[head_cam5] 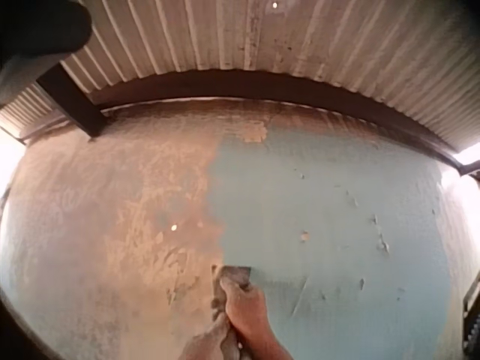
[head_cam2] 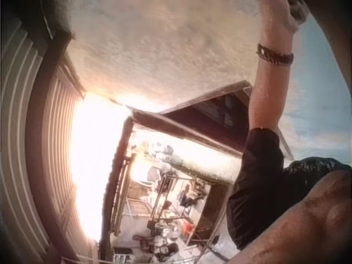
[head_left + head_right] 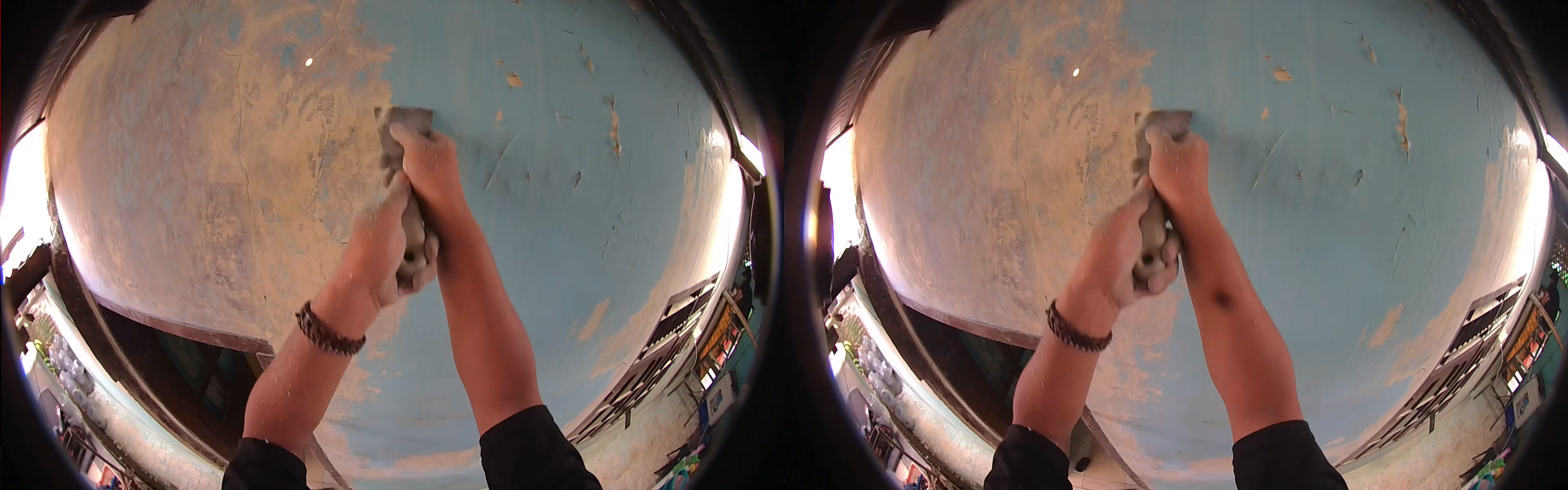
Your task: The person scrapes old paint chips off an exterior wall using a handheld scraper.
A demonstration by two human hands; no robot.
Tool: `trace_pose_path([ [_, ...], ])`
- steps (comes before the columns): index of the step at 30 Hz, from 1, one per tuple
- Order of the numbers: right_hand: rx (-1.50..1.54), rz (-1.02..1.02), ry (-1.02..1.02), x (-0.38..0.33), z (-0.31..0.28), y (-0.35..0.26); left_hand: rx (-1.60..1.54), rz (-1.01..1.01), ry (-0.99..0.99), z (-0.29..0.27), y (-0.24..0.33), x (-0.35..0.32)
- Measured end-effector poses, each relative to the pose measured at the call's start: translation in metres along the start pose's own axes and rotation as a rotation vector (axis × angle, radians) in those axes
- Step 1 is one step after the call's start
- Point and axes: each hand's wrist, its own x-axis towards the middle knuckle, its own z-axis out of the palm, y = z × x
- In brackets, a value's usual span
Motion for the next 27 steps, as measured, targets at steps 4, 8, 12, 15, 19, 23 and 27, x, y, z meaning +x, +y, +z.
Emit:
trace_pose_path([
  [4,0.007,-0.162,0.044,0.014,-0.010,0.030,0.118,0.052,-0.054,-0.001,-0.006,-0.002],
  [8,0.137,0.002,0.072,-0.028,0.000,0.022,0.109,0.072,-0.016,-0.016,-0.024,-0.008],
  [12,-0.002,-0.077,0.031,0.016,-0.005,-0.019,0.102,0.075,-0.067,0.014,0.013,0.013],
  [15,0.096,0.026,0.036,0.015,0.002,-0.037,0.044,0.169,-0.126,0.020,0.018,0.009],
  [19,-0.004,0.099,0.060,-0.019,0.008,-0.014,0.067,0.156,-0.081,-0.007,-0.014,-0.001],
  [23,0.013,0.059,-0.004,0.008,0.000,-0.024,0.035,0.164,0.002,0.022,0.007,0.005],
  [27,-0.178,-0.156,-0.015,0.074,-0.011,-0.023,0.006,0.194,-0.077,0.039,0.036,0.006],
])
